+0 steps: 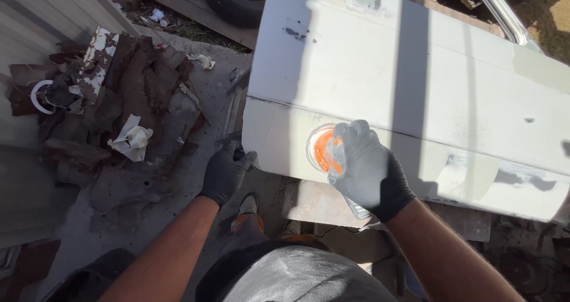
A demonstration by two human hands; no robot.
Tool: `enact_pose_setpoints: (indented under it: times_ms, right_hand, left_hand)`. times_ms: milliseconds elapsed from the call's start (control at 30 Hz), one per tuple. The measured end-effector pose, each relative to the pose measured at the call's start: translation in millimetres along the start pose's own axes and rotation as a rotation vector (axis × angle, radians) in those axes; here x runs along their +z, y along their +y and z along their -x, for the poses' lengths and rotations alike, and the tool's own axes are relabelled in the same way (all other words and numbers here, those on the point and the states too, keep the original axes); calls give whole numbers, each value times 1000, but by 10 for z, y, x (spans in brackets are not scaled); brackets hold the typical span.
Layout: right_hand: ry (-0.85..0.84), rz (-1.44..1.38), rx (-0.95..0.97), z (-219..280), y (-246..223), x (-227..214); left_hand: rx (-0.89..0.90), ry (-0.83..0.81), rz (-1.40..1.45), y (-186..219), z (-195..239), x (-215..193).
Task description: The person uses an electric orbital sander to smooth the surface of a white car door. They move the sander across the door panel in circular and sweeping motions while holding the door steady with their left hand.
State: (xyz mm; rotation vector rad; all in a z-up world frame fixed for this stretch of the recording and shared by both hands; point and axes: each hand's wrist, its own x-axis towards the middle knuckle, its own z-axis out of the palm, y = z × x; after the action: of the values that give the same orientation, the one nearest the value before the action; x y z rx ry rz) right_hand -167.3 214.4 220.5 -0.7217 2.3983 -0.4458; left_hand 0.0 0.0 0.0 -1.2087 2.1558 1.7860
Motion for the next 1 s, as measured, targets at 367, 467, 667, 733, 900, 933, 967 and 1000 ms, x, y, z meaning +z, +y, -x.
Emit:
enact_pose_setpoints:
  times_ms: [367, 467, 667, 733, 900, 933, 967, 1000]
  right_hand:
    - [-15, 312, 4, -63, 101, 109]
    - [21, 321, 43, -100, 141, 92]
    - [122, 281, -22, -60, 137, 72]
    - [97, 309, -17, -34, 30, 58]
    - [-7, 540, 3, 17, -71, 140]
    - [-8, 540, 3, 18, -72, 162]
    - [-26, 512, 33, 22, -70, 179]
    - [-44, 485, 62, 25, -68, 196]
  left_hand:
    - [13, -34, -75, -30, -39, -40]
    - [18, -35, -94, -36, -65, -47]
    - [16, -26, -63, -13, -28, -105]
    - [28, -33, -6, -21, -39, -93]
    - [51, -20, -60, -117, -97, -69]
    - [49, -20, -60, -113, -93, -79]
    - [51, -18, -55, -103, -95, -82]
    - [53, -15, -50, -94, -97, -85]
